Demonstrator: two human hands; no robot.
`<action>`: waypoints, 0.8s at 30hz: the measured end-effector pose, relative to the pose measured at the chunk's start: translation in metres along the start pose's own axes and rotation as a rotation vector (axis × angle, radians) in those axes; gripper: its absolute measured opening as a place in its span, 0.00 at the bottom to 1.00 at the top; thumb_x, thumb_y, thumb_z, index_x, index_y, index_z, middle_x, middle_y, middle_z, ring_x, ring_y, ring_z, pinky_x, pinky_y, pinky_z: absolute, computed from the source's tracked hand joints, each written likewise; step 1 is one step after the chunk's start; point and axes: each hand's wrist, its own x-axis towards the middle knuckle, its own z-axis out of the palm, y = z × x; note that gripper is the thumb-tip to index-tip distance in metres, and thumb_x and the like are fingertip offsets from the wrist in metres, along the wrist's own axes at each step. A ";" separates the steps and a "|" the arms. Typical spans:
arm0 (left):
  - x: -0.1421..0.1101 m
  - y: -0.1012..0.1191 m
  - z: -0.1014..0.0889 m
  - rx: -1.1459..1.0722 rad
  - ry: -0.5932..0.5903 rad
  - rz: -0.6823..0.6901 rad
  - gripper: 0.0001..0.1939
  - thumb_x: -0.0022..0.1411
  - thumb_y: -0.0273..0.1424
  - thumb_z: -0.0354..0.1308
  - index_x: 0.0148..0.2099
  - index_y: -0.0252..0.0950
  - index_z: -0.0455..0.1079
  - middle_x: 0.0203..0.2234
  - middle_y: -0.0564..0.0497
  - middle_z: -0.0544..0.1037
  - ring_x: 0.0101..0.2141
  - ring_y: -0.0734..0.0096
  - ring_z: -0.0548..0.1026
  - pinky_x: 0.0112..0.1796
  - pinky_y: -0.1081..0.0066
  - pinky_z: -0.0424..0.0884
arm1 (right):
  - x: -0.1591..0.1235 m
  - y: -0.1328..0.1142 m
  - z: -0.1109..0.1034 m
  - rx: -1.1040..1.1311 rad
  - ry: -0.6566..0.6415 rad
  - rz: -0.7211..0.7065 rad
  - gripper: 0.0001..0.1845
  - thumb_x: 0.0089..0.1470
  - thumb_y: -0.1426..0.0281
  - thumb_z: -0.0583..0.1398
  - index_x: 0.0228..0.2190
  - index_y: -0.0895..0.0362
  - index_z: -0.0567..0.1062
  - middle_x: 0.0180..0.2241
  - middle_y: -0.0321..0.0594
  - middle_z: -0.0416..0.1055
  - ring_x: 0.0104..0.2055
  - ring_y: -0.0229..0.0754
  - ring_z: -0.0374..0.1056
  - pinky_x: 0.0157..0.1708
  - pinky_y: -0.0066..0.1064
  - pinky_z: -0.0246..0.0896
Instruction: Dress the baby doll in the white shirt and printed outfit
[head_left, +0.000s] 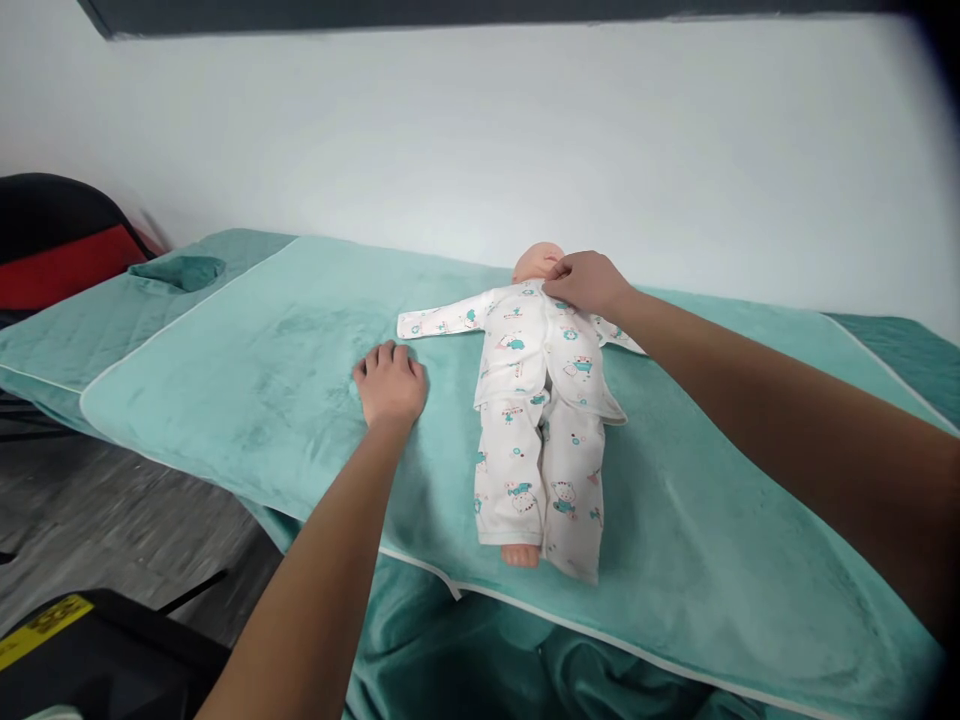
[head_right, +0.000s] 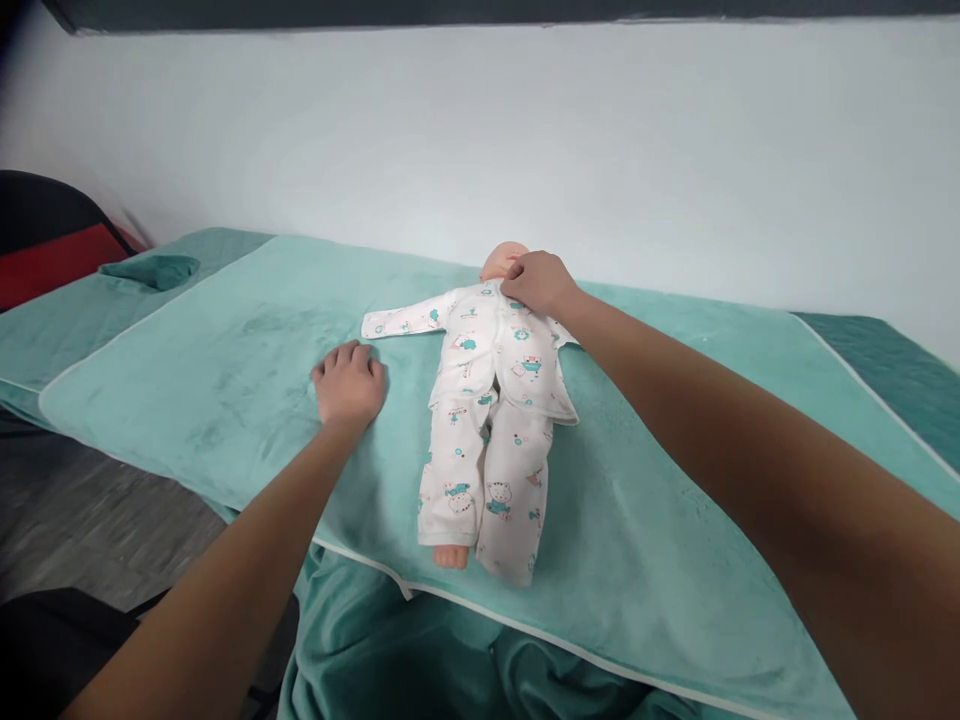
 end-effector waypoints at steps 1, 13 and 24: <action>0.000 0.000 0.000 -0.009 0.000 0.002 0.20 0.67 0.31 0.45 0.55 0.37 0.73 0.60 0.42 0.72 0.61 0.49 0.65 0.59 0.49 0.57 | 0.000 -0.002 0.001 -0.032 0.003 -0.018 0.03 0.44 0.77 0.64 0.25 0.58 0.78 0.30 0.40 0.74 0.35 0.43 0.70 0.39 0.35 0.64; -0.001 -0.002 0.001 0.019 0.006 0.010 0.20 0.67 0.32 0.45 0.55 0.37 0.73 0.60 0.43 0.73 0.60 0.50 0.66 0.58 0.50 0.58 | -0.073 0.000 0.020 0.130 0.144 -0.263 0.14 0.55 0.72 0.58 0.44 0.57 0.76 0.51 0.49 0.73 0.53 0.51 0.68 0.55 0.46 0.63; -0.001 0.001 -0.002 0.014 -0.001 0.003 0.21 0.67 0.32 0.44 0.55 0.38 0.72 0.60 0.42 0.72 0.60 0.49 0.66 0.58 0.50 0.57 | -0.186 -0.024 0.022 -0.386 0.004 -0.488 0.12 0.60 0.76 0.56 0.44 0.57 0.75 0.46 0.46 0.74 0.50 0.51 0.66 0.51 0.44 0.56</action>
